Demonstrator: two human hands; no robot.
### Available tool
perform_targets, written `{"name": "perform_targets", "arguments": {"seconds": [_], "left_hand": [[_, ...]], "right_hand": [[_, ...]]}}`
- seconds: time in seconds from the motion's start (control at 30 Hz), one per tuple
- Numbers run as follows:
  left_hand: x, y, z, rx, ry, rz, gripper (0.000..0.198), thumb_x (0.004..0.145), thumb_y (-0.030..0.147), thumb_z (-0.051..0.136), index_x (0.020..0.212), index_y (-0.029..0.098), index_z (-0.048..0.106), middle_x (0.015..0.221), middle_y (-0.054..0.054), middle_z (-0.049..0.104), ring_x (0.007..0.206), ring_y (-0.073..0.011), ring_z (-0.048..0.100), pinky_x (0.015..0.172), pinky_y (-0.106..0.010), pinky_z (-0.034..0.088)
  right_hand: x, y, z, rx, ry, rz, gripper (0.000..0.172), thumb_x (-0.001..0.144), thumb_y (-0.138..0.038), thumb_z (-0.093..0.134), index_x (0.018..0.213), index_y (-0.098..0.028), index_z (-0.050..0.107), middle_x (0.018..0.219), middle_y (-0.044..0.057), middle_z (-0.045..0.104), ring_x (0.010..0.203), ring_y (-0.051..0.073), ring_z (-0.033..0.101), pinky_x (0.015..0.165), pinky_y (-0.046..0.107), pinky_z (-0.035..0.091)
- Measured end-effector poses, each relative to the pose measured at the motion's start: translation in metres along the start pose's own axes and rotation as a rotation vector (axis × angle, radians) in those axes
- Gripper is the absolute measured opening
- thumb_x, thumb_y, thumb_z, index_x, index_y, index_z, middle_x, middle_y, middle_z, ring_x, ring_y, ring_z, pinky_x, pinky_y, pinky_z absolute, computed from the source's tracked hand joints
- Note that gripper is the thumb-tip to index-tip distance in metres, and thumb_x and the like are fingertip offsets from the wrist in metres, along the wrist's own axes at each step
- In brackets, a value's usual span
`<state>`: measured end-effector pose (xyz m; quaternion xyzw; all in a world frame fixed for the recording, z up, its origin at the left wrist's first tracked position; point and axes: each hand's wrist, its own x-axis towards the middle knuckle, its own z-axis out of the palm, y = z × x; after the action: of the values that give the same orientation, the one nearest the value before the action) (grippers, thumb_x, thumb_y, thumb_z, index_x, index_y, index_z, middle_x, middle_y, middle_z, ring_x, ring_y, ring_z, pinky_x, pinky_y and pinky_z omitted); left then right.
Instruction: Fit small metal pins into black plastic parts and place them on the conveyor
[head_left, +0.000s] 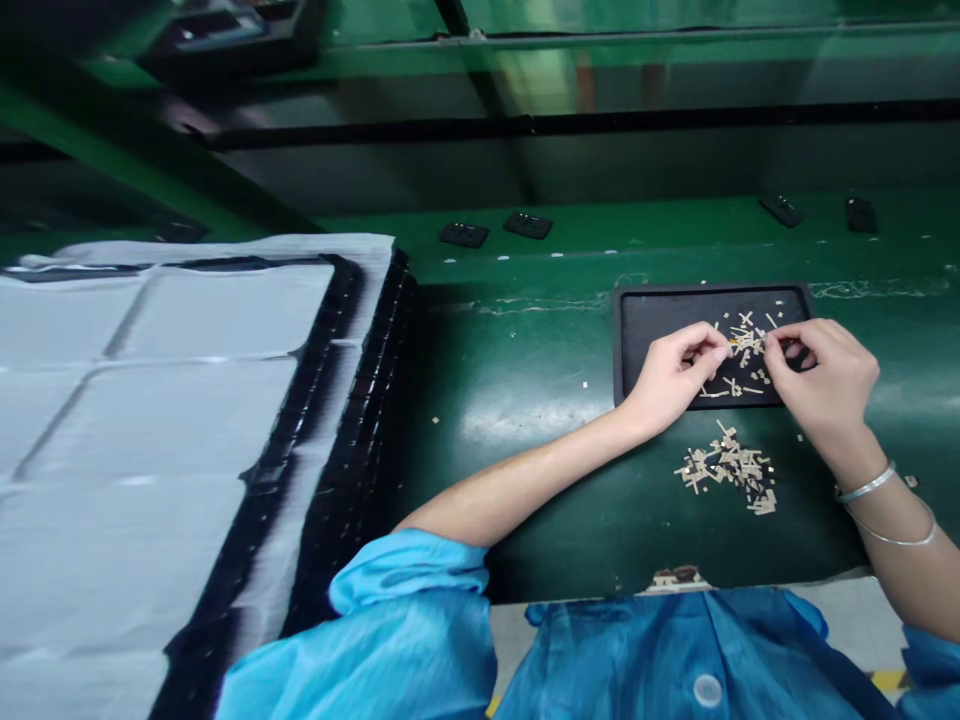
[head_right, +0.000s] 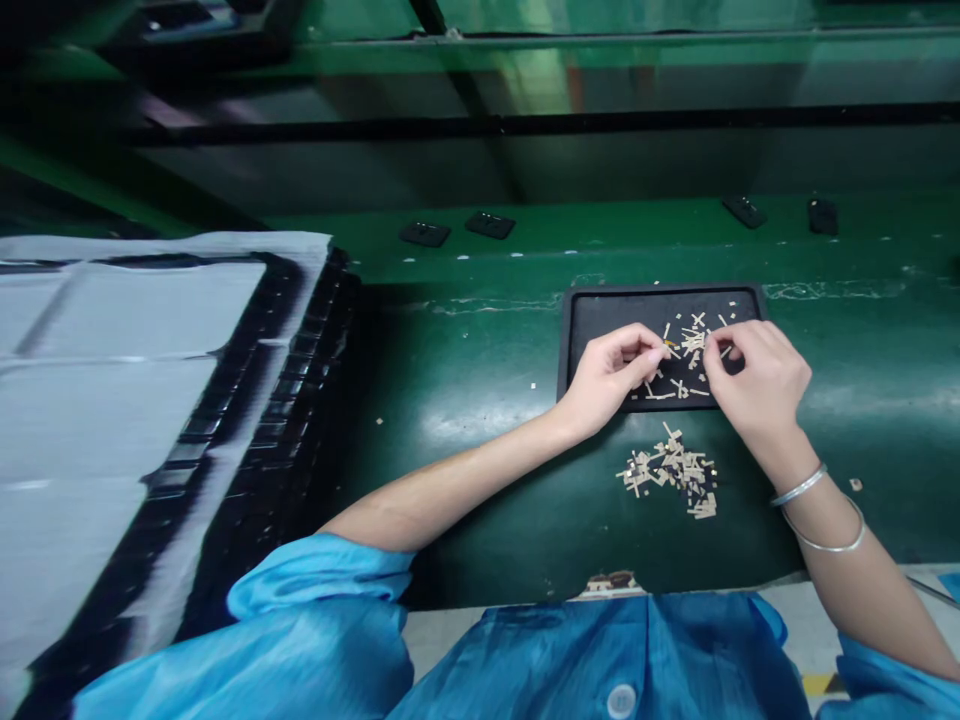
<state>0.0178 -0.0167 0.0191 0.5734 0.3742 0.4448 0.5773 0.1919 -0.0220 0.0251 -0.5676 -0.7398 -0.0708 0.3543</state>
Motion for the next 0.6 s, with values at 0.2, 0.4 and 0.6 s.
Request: {"name": "perform_targets", "arguments": {"seconds": [0.2,0.4,0.6], "left_hand": [[-0.001,-0.004,0.002,0.103,0.01,0.022,0.012,0.086,0.024,0.052,0.078,0.015,0.056,0.066,0.003,0.051,0.061,-0.008,0.045,0.06,-0.021,0.037],[-0.002,-0.005,0.004,0.256,0.009,0.099,0.012,0.086,0.018,0.05,0.078,0.015,0.057,0.067,0.002,0.054,0.06,-0.0086,0.045,0.061,-0.022,0.036],[-0.003,-0.002,0.005,0.27,-0.001,0.09,0.013,0.085,0.014,0.051,0.073,0.014,0.056,0.064,0.002,0.053,0.057,-0.0075,0.043,0.058,-0.022,0.035]], "right_hand": [[-0.005,-0.011,-0.002,0.093,0.017,-0.222,0.014,0.08,-0.012,0.062,0.089,-0.022,0.064,0.084,0.005,0.071,0.078,0.02,0.064,0.067,0.032,0.05],[-0.009,-0.019,-0.003,0.076,0.014,-0.294,0.012,0.08,-0.014,0.065,0.087,-0.022,0.063,0.081,0.004,0.071,0.078,0.02,0.064,0.068,0.032,0.05],[-0.01,-0.022,-0.001,0.032,0.027,-0.322,0.012,0.078,-0.011,0.064,0.086,-0.021,0.061,0.078,0.005,0.071,0.073,0.019,0.062,0.065,0.031,0.05]]}}
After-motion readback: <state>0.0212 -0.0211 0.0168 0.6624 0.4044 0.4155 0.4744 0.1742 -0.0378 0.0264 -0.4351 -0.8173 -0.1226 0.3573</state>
